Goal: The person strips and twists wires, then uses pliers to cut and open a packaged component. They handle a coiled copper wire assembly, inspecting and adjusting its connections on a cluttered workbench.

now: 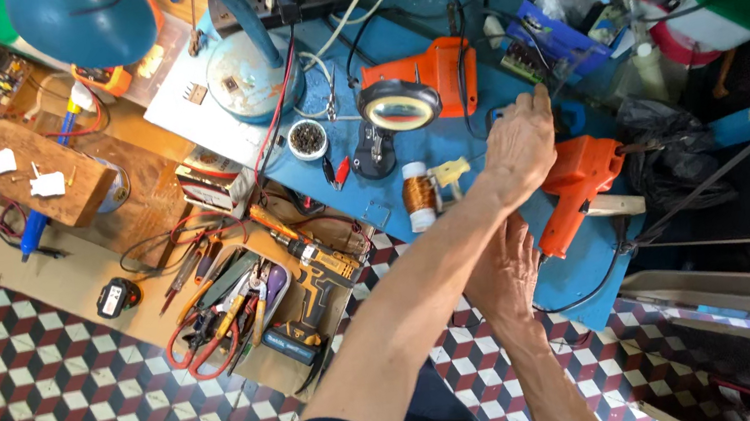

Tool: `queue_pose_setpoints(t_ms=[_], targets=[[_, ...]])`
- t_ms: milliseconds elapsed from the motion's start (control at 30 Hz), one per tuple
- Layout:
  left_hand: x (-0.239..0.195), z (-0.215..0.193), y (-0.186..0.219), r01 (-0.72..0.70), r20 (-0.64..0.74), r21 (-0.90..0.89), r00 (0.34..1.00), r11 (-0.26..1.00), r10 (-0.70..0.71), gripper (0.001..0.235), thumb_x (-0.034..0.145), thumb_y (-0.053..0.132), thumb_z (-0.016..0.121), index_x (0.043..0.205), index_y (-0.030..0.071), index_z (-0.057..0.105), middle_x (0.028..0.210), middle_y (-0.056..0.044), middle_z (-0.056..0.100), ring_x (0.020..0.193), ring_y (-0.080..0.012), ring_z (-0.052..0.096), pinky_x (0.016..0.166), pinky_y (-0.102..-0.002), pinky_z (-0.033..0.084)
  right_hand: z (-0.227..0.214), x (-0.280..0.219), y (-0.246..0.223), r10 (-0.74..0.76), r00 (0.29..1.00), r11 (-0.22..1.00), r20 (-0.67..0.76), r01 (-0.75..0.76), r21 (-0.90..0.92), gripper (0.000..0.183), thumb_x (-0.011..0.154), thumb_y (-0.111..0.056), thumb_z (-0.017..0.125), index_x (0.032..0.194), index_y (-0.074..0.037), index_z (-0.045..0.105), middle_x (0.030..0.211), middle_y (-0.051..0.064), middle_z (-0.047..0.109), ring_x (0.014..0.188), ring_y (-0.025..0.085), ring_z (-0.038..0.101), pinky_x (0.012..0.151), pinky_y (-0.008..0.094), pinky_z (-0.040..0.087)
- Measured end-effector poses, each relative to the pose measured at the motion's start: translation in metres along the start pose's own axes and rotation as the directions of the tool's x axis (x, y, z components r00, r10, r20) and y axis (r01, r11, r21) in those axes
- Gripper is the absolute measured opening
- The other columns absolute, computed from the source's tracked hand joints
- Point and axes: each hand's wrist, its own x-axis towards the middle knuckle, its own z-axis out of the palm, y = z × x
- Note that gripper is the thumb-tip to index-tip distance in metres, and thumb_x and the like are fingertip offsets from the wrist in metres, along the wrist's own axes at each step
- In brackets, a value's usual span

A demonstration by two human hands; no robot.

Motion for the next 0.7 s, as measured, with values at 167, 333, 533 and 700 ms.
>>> queue_pose_setpoints(t_ms=[167,333,533,700], targets=[[-0.009,-0.037,-0.014,-0.122,0.016,-0.166,0.992,0.979,0.126,0.057,0.09,0.02,0.068,0.136,-0.008,0.05,0.121,-0.025,0.064,0.109,-0.0411,0.062,0.094,-0.047,0.052,-0.014,0.005,-0.009,-0.027,0.99,0.987,-0.136,0.047,0.151,0.093,0.068,-0.023,0.083,0.147,0.004,0.042,0.137,0.031,0.046,0.123,0.048,0.049,0.1,0.054,0.043],[-0.087,-0.115,-0.014,0.051,-0.006,-0.49,0.998,0.87,-0.062,0.037,0.105,0.018,0.053,0.139,0.003,0.058,0.132,-0.02,0.065,0.12,-0.0358,0.063,0.102,-0.041,0.051,-0.048,-0.004,-0.018,0.25,0.967,0.923,0.05,-0.254,0.29,0.086,0.072,-0.022,0.083,0.146,-0.001,0.044,0.128,0.024,0.051,0.122,0.039,0.054,0.103,0.048,0.046],[-0.201,-0.201,0.007,0.568,0.454,-0.819,0.73,0.083,-0.511,0.055,0.101,0.039,0.054,0.146,0.007,0.053,0.134,-0.006,0.064,0.124,-0.0126,0.058,0.104,-0.03,0.047,-0.09,-0.029,-0.058,0.031,0.999,0.907,0.029,-0.04,0.42,0.086,0.072,-0.019,0.084,0.146,0.0,0.044,0.134,0.022,0.052,0.126,0.035,0.054,0.107,0.045,0.045],[-0.262,-0.24,0.017,0.437,0.355,-0.898,0.783,0.046,-0.511,0.069,0.092,0.036,0.067,0.149,0.003,0.044,0.134,-0.011,0.061,0.122,-0.0182,0.057,0.103,-0.035,0.047,-0.088,-0.063,-0.138,-0.299,0.954,0.876,0.035,0.26,0.405,0.092,0.071,-0.015,0.083,0.149,0.003,0.037,0.141,0.026,0.048,0.13,0.039,0.05,0.109,0.045,0.043]])
